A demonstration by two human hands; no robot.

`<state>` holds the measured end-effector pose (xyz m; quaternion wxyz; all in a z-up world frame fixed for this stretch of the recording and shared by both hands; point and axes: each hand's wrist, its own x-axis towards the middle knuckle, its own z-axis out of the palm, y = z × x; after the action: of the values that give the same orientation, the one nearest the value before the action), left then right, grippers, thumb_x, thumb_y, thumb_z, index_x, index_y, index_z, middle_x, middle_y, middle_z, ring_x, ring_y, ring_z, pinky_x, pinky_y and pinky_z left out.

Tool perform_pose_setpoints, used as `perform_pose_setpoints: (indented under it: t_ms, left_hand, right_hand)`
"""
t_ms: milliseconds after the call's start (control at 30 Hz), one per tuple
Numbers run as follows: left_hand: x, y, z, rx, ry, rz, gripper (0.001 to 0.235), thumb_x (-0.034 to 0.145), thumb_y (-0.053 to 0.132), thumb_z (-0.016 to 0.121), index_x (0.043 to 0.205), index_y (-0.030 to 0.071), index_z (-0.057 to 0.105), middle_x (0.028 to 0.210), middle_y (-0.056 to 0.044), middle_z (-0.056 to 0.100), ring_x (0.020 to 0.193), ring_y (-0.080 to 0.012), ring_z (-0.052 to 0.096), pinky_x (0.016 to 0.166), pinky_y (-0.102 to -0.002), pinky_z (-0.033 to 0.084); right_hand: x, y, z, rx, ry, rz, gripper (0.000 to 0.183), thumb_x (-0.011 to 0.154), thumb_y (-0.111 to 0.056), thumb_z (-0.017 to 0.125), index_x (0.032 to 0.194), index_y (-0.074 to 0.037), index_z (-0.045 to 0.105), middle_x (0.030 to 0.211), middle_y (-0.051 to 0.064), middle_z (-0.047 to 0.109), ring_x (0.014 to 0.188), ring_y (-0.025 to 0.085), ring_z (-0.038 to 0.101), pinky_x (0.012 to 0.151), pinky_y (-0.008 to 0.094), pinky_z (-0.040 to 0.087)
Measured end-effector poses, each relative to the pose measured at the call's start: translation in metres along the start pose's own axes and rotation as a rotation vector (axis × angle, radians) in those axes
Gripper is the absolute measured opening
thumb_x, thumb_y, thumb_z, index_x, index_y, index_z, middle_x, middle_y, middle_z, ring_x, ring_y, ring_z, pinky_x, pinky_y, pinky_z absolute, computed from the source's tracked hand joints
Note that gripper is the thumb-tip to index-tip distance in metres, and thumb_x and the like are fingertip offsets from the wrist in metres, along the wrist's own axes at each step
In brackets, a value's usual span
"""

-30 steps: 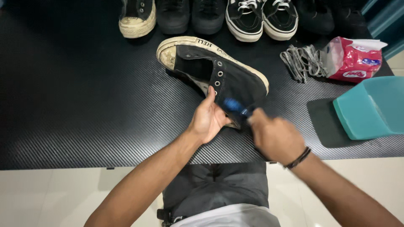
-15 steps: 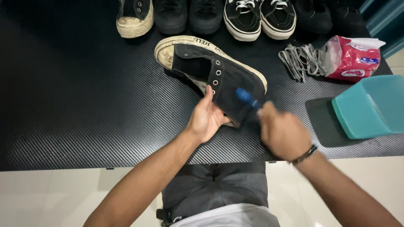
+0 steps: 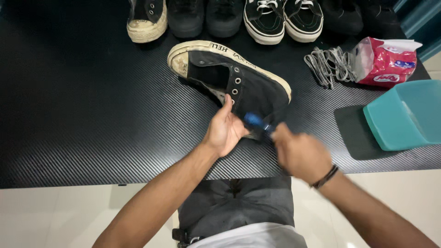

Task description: The person scrubs a black canvas sneaker with a blue toothbrush, repeatedly dipping the brush into a small blue container of water. They clean the upper fabric and the white rubber toe cap of the shoe.

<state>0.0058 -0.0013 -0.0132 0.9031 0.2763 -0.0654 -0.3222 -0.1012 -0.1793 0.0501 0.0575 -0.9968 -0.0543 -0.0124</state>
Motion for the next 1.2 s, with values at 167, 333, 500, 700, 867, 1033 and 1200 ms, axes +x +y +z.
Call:
perform_pose_setpoints:
  t_ms: [167, 333, 500, 700, 867, 1033, 1200]
  left_hand:
    - [-0.001, 0.005, 0.006, -0.005, -0.018, 0.017, 0.071, 0.103, 0.065, 0.035, 0.142, 0.009, 0.055, 0.137, -0.021, 0.062, 0.128, -0.0358, 0.06, 0.103, -0.059, 0.05]
    - [-0.003, 0.005, 0.012, -0.045, -0.009, 0.014, 0.069, 0.103, 0.064, 0.04, 0.138, 0.008, 0.058, 0.131, -0.021, 0.066, 0.121, -0.0341, 0.065, 0.099, -0.056, 0.055]
    - [-0.006, 0.006, 0.014, -0.002, -0.013, 0.014, 0.073, 0.103, 0.066, 0.035, 0.143, 0.008, 0.053, 0.138, -0.022, 0.06, 0.129, -0.0366, 0.058, 0.104, -0.06, 0.048]
    - [0.001, -0.005, -0.001, -0.015, -0.008, 0.009, 0.074, 0.102, 0.067, 0.034, 0.145, 0.009, 0.052, 0.14, -0.023, 0.059, 0.13, -0.0386, 0.057, 0.104, -0.063, 0.047]
    - [-0.002, -0.001, 0.002, -0.036, -0.01, 0.013, 0.072, 0.102, 0.066, 0.038, 0.141, 0.008, 0.055, 0.138, -0.022, 0.061, 0.128, -0.0371, 0.059, 0.104, -0.061, 0.048]
    - [-0.005, 0.005, 0.013, -0.044, -0.012, 0.017, 0.072, 0.102, 0.065, 0.038, 0.143, 0.009, 0.054, 0.14, -0.022, 0.059, 0.13, -0.0376, 0.057, 0.105, -0.063, 0.047]
    - [0.005, -0.007, -0.005, -0.097, 0.001, 0.043, 0.066, 0.104, 0.06, 0.041, 0.139, 0.007, 0.057, 0.138, -0.021, 0.061, 0.128, -0.0345, 0.059, 0.107, -0.056, 0.049]
  right_hand:
    - [0.016, 0.015, 0.011, -0.081, 0.139, 0.088, 0.021, 0.104, -0.034, 0.046, 0.099, -0.014, 0.053, 0.057, 0.02, 0.066, 0.06, 0.042, 0.073, 0.053, 0.051, 0.057]
    - [0.003, 0.007, 0.015, -0.116, 0.047, -0.001, 0.02, 0.098, -0.036, 0.048, 0.097, -0.018, 0.055, 0.062, 0.018, 0.07, 0.061, 0.04, 0.075, 0.055, 0.05, 0.059]
    - [0.007, 0.015, -0.006, -0.099, 0.121, 0.186, 0.022, 0.105, -0.034, 0.048, 0.098, -0.015, 0.058, 0.057, 0.015, 0.068, 0.061, 0.037, 0.074, 0.052, 0.046, 0.058]
    - [-0.003, 0.01, 0.004, -0.168, 0.077, 0.049, 0.019, 0.102, -0.035, 0.046, 0.1, -0.018, 0.054, 0.055, 0.017, 0.067, 0.059, 0.039, 0.074, 0.053, 0.049, 0.058]
    - [-0.009, 0.011, 0.014, -0.167, 0.096, 0.051, 0.02, 0.101, -0.036, 0.047, 0.1, -0.018, 0.054, 0.055, 0.017, 0.067, 0.057, 0.039, 0.073, 0.051, 0.048, 0.058]
    - [-0.006, 0.018, 0.006, -0.135, 0.021, 0.045, 0.017, 0.099, -0.036, 0.047, 0.097, -0.02, 0.05, 0.054, 0.018, 0.067, 0.059, 0.04, 0.074, 0.055, 0.051, 0.059]
    - [-0.018, 0.003, 0.004, -0.145, -0.028, 0.038, 0.017, 0.1, -0.036, 0.045, 0.098, -0.02, 0.049, 0.056, 0.019, 0.068, 0.06, 0.041, 0.074, 0.056, 0.052, 0.059]
